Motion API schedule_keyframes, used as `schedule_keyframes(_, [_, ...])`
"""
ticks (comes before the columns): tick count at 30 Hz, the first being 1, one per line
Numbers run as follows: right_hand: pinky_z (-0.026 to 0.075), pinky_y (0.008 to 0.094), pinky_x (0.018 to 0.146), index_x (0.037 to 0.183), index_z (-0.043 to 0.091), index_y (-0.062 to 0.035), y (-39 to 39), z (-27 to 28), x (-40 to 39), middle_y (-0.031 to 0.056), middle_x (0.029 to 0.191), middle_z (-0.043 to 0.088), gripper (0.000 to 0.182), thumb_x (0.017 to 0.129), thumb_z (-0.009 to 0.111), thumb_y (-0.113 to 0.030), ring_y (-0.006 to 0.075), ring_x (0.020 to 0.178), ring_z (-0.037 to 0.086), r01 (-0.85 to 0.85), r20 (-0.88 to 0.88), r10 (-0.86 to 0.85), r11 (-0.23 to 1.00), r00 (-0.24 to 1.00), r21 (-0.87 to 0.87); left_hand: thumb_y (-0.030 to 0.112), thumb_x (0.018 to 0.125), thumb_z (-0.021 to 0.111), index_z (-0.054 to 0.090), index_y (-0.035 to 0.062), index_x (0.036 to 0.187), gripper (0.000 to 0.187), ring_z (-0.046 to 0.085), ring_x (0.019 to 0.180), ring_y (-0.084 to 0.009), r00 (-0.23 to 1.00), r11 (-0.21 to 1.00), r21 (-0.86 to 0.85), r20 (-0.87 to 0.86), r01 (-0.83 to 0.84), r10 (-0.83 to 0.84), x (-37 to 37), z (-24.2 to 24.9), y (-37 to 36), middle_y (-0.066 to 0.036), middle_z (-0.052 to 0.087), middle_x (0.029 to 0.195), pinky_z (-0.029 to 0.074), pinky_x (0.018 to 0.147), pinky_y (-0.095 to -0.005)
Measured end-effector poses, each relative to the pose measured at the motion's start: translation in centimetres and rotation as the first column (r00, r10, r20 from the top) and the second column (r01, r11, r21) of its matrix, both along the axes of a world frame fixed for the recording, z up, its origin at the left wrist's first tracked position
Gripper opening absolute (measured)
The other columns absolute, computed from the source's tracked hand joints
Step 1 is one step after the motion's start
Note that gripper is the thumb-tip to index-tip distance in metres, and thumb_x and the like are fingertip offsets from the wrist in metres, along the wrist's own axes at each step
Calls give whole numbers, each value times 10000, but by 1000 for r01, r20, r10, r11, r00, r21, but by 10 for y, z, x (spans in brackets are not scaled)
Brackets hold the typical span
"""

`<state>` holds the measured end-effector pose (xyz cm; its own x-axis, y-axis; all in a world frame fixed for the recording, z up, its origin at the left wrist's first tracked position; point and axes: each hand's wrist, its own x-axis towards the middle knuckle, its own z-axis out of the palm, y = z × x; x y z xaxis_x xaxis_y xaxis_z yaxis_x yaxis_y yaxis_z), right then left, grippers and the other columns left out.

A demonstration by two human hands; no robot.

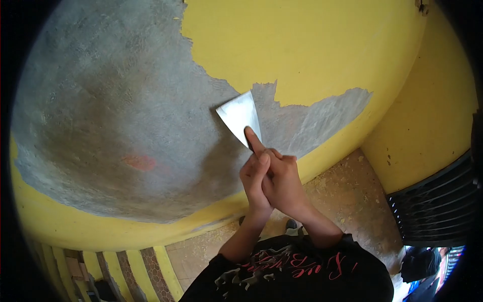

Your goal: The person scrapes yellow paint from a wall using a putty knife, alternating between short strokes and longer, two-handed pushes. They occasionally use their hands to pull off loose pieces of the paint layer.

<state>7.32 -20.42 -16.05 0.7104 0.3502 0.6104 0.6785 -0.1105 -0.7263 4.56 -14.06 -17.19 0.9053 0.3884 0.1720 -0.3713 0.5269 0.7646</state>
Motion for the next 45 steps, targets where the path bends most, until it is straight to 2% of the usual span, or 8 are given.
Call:
schedule_keyframes(5, [482, 342, 614, 1342, 489, -52, -5, 19, -1, 165, 768, 611, 542, 806, 542, 5, 276, 653, 627, -21, -28, 22, 999, 999, 36, 241, 897, 581, 582, -37, 865, 280, 572, 801, -149, 1000, 996, -85, -3, -4, 4, 0, 5, -3, -93, 600, 871, 439, 749, -280])
schedule_keyframes(7, [498, 373, 567, 1053, 612, 9, -6, 21, -1, 138, 784, 638, 304, 756, 551, 23, 311, 667, 644, 17, -36, -15, 999, 999, 48, 248, 896, 579, 584, -37, 867, 287, 565, 779, -144, 996, 997, 72, -85, 25, -19, -3, 15, 1, -91, 598, 865, 433, 725, -271])
schedule_keyframes(11, [499, 380, 553, 1033, 614, 17, -5, 14, 0, 147, 795, 645, 279, 763, 545, 17, 318, 656, 646, 34, -28, -34, 999, 999, 1, 248, 891, 582, 584, -39, 868, 288, 549, 756, -133, 998, 997, -77, -60, 18, -22, 1, 9, -5, -84, 593, 855, 419, 699, -259])
schedule_keyframes(20, [510, 394, 575, 963, 616, 22, -8, 26, 0, 174, 839, 662, 207, 775, 530, 16, 326, 676, 650, 28, -49, -29, 1000, 998, -6, 240, 878, 592, 582, -43, 871, 284, 554, 763, -136, 1000, 998, 57, 0, -8, 8, 0, 19, -2, -87, 597, 836, 427, 713, -260])
schedule_keyframes(25, [512, 393, 580, 1053, 616, 1, -7, 22, 0, 163, 769, 640, 282, 786, 524, 11, 326, 684, 649, 50, -10, -50, 998, 999, 43, 231, 875, 604, 595, -45, 877, 277, 552, 728, -127, 1000, 997, -80, 12, 6, -5, 2, 8, -9, -78, 601, 833, 416, 686, -251])
schedule_keyframes(32, [506, 387, 572, 1309, 520, -45, -7, 12, -1, 161, 781, 634, 520, 791, 521, -4, 321, 674, 644, 67, -6, -67, 998, 998, 6, 235, 875, 609, 600, -38, 878, 273, 547, 727, -114, 1000, 999, 22, -3, 24, -24, 4, 7, -4, -56, 590, 795, 407, 663, -238])
schedule_keyframes(43, [474, 337, 570, 1322, 520, -63, 2, 8, -1, 160, 741, 596, 517, 810, 544, 4, 294, 592, 612, 40, -14, -39, 998, 999, 44, 236, 884, 588, 580, -46, 867, 283, 559, 768, -139, 1000, 1000, -1, -17, 25, -25, 1, 20, 2, -85, 596, 853, 430, 715, -274])
schedule_keyframes(45, [493, 386, 543, 1201, 592, -23, 4, 17, 3, 140, 700, 593, 481, 724, 559, 27, 320, 607, 619, 71, 27, -74, 993, 997, 90, 239, 884, 585, 578, -48, 866, 287, 561, 774, -143, 998, 999, 11, 41, 51, -51, -1, 16, 6, -90, 595, 861, 433, 724, -280])
